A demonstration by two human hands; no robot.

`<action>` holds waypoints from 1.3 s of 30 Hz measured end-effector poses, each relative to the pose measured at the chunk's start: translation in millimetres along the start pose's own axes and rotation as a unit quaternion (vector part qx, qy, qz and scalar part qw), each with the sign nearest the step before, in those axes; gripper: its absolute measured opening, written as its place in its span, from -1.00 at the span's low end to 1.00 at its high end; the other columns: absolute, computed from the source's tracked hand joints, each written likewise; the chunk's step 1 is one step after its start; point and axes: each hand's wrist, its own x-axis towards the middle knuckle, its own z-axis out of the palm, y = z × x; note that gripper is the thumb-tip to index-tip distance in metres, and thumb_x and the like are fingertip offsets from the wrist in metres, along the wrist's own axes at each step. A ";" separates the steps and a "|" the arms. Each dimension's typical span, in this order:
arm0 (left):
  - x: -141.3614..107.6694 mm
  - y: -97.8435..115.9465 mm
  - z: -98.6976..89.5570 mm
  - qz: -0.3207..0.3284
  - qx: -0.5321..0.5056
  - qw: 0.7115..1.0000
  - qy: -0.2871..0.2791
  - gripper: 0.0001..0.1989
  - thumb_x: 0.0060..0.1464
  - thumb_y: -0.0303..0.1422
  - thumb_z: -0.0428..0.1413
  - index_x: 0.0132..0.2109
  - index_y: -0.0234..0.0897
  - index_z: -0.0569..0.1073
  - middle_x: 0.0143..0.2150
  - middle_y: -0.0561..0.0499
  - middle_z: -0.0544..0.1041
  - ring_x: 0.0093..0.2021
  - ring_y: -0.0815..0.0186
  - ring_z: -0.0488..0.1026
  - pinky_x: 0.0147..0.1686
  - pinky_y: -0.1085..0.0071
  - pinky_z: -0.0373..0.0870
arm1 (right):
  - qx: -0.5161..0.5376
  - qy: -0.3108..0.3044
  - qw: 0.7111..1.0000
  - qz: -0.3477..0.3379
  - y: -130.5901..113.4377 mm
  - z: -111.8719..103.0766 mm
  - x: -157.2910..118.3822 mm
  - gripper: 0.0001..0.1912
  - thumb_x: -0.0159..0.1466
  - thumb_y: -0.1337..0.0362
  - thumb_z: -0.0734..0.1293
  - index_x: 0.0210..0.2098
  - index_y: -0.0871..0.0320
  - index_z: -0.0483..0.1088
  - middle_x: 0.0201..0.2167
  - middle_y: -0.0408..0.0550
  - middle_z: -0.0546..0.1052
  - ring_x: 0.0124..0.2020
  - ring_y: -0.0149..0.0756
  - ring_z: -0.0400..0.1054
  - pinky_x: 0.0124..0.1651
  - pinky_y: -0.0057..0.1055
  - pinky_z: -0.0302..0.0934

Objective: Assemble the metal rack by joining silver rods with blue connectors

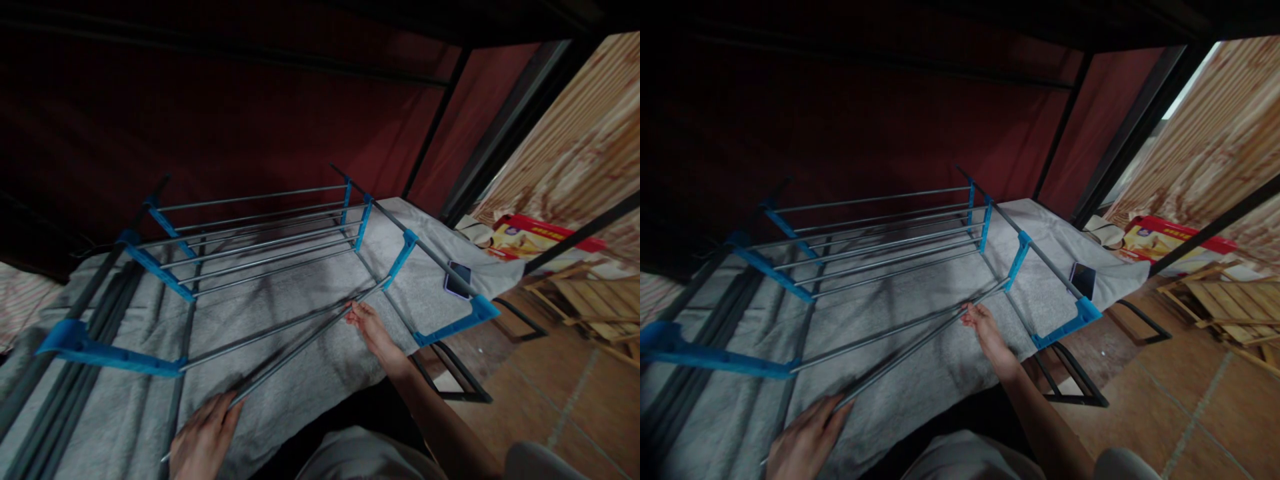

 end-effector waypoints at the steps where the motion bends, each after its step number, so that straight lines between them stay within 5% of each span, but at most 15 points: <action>1: 1.0 -0.1 -0.5 0.001 0.001 1.000 0.002 -0.59 0.32 -0.01 -0.08 -0.14 -0.14 0.56 -0.24 0.03 0.67 -0.28 0.26 0.63 -0.29 0.40 0.54 | -0.001 0.000 1.000 0.002 -0.5 0.3 -0.2 -0.59 -0.04 -0.20 0.56 -0.41 -0.06 0.54 -0.40 -0.02 0.52 -0.36 -0.20 0.42 -0.19 -0.22 0.40; 20: 15.1 6.2 -13.3 0.030 0.025 0.999 -0.001 -0.57 0.33 -0.07 -0.12 -0.22 -0.12 0.59 -0.30 0.07 0.68 -0.32 0.26 0.64 -0.36 0.40 0.53 | 0.012 -0.019 1.000 -0.017 -3.3 1.4 1.2 -0.62 0.11 -0.09 0.49 -0.32 0.08 0.52 -0.38 -0.05 0.50 -0.37 -0.28 0.40 -0.21 -0.28 0.32; 39: 16.8 -2.3 -6.3 -0.025 0.019 0.999 -0.029 -0.54 0.31 0.01 -0.12 -0.19 -0.13 0.57 -0.25 0.03 0.67 -0.31 0.23 0.62 -0.34 0.37 0.51 | -0.011 -0.006 1.000 -0.013 -7.6 3.3 0.1 -0.61 0.12 -0.12 0.46 -0.30 0.06 0.49 -0.44 -0.09 0.49 -0.37 -0.26 0.42 -0.20 -0.27 0.33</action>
